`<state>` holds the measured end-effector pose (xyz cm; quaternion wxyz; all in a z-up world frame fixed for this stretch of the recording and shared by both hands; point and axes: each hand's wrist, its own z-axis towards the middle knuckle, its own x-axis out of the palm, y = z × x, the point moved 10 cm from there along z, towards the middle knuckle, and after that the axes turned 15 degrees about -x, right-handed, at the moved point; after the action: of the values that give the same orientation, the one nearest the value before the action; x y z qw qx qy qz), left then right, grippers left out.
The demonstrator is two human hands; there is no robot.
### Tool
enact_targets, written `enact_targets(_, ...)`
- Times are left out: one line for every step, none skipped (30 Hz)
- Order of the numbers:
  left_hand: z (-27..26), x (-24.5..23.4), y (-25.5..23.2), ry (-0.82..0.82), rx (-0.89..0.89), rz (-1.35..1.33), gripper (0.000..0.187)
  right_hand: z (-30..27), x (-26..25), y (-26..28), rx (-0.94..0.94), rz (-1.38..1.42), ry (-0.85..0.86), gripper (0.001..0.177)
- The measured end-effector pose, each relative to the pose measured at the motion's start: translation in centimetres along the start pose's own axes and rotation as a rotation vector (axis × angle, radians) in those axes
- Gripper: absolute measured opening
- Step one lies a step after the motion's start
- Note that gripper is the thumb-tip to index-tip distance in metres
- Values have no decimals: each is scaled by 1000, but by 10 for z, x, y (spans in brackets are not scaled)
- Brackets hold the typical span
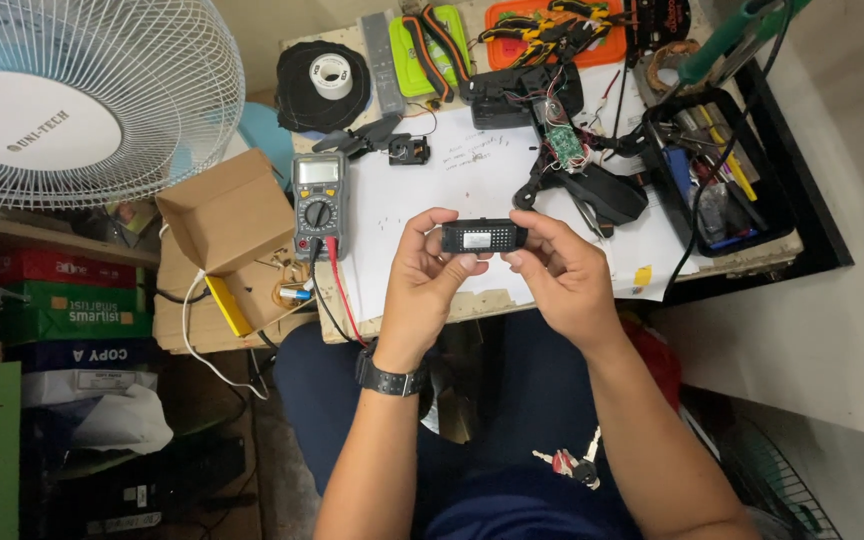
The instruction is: The person uses a multimeter to test a small electronic device and a drone-like object on a cluttered workbench. They connect the multimeter probes to the device and the drone's circuit board, then use a screwdriver to open the casing of the small device.
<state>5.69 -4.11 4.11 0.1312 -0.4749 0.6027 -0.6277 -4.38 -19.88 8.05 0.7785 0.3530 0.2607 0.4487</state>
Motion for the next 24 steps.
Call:
enact_targets(3, -8, 3, -1, -2, -1, 51, 0, -1, -1, 2, 0, 1, 43)
enact_targets(5, -15, 5, -26, 18, 107, 57, -1, 0, -2, 2, -21, 19, 42)
enact_targets(7, -21, 6, -50, 39, 216, 63, -1, 0, -3, 1, -42, 37, 41)
enact_targets(3, -19, -2, -50, 37, 215, 63, -2, 0, -5, 3, -42, 37, 41)
enact_targets(-1, -17, -12, -96, 55, 368, 57, -4, 0, -8, 23, -62, 45, 41)
enact_targets(-5, -14, -23, -142, 72, 522, 52, -5, 0, -11, 44, -82, 53, 42)
enact_targets(-4, -14, -23, -142, 70, 522, 52, -6, -2, -16, 47, -83, 53, 42)
enact_targets(-4, -11, -25, -152, 91, 639, 47, -8, -5, -21, 57, -108, 58, 44)
enact_targets(-4, -8, -26, -160, 114, 756, 43, -9, -8, -27, 66, -134, 61, 46)
enact_targets(-5, -7, -27, -158, 112, 756, 43, -9, -14, -29, 69, -135, 60, 46)
enact_targets(-7, -7, -30, -180, 132, 784, 42, -8, -25, -30, 63, -187, 26, 44)
enact_targets(-9, -6, -33, -203, 153, 811, 41, -7, -35, -31, 58, -239, -9, 41)
enact_targets(-9, -7, -31, -200, 152, 810, 41, -4, -44, -29, 59, -241, -9, 41)
enact_targets(-10, -9, -30, -209, 157, 822, 40, 1, -54, -19, -7, -401, 13, 34)
enact_targets(-10, -10, -30, -217, 163, 833, 39, 5, -63, -9, -74, -562, 38, 27)
enact_targets(-11, -8, -32, -215, 162, 832, 39, 5, -65, -12, -73, -564, 38, 27)
enact_targets(-12, -6, -34, -212, 168, 829, 38, 6, -63, -13, -101, -657, 96, 23)
enact_targets(-14, -4, -37, -209, 174, 825, 36, 6, -61, -14, -129, -750, 155, 20)
enact_targets(-13, -3, -36, -207, 174, 825, 36, 4, -59, -19, -128, -752, 154, 20)
enact_targets(-13, -2, -35, -210, 178, 832, 36, 2, -54, -24, -133, -790, 187, 20)
enact_targets(-13, -2, -35, -214, 183, 840, 35, 1, -48, -29, -139, -826, 221, 21)
enact_targets(-13, -2, -35, -213, 183, 840, 35, 0, -46, -32, -139, -827, 221, 21)
enact_targets(-14, -2, -35, -214, 181, 839, 36, -2, -41, -35, -140, -840, 239, 19)
enact_targets(-14, -2, -35, -214, 180, 839, 36, -3, -35, -39, -141, -853, 257, 18)
